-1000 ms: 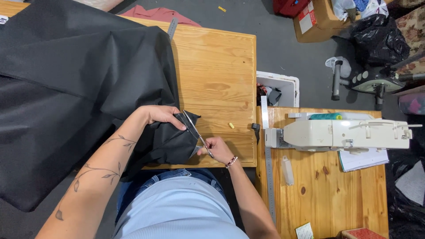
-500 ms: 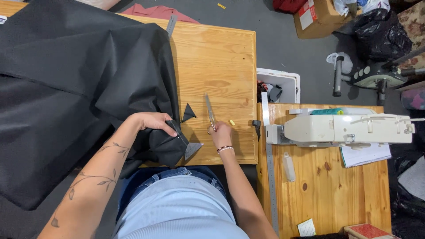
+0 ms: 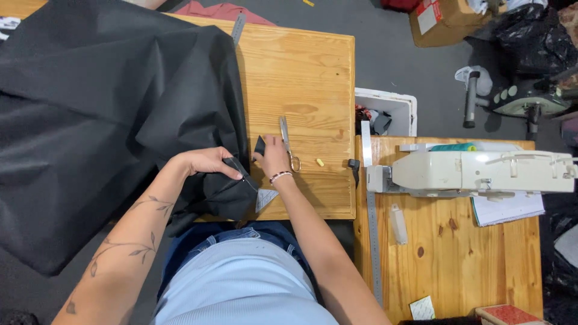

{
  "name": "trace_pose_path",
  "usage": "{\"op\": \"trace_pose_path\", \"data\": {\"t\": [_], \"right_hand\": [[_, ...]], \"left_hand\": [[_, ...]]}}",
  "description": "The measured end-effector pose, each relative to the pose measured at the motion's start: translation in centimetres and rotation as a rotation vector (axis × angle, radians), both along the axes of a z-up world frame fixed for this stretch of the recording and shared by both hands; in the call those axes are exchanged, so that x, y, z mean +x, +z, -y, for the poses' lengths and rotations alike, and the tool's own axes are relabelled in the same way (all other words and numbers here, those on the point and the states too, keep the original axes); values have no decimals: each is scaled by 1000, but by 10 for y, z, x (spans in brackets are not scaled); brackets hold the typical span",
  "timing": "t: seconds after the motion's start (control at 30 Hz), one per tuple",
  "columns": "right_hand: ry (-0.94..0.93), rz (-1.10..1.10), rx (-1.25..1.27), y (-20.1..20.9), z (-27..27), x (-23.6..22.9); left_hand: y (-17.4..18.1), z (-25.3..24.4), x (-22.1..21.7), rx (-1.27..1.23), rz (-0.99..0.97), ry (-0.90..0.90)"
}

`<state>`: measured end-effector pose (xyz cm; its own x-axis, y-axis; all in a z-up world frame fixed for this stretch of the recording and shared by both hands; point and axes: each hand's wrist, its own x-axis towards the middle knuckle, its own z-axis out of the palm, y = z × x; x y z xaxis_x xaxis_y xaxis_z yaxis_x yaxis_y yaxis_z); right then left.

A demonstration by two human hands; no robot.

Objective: The person cuts a piece of black fabric using scissors, then folds and aligns the edges. They use a small triangular template and chalk to mark the fabric before making additional cuts. The person repeats this process of folding, marking, and cutting on different sections of the fabric.

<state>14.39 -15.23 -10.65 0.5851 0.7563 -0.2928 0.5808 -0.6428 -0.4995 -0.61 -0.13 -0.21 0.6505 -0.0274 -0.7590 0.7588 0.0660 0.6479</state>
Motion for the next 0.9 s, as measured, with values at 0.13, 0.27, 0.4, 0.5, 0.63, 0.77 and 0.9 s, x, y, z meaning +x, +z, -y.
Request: {"op": "trace_pose_path", "data": {"t": [0.13, 0.27, 0.4, 0.5, 0.63, 0.77, 0.9], "right_hand": [[-69, -132, -52, -37, -8, 17], [-385, -354, 431, -96, 8, 78], [-939, -161, 1058, -35, 57, 157], [-1036, -165, 1026, -74, 106, 247], [-1026, -273, 982, -69, 124, 234], [-613, -615, 768, -38, 129, 140], [-28, -187, 384, 0, 122, 36]], "left_hand": [[-4, 6, 0, 55, 16, -29], [14, 12, -4, 85, -18, 5], [32, 16, -5, 83, -42, 38], [34, 17, -3, 76, -19, 28], [21, 15, 1, 93, -7, 18], [8, 14, 2, 116, -2, 20], [-22, 8, -2, 349, -68, -83]]}}
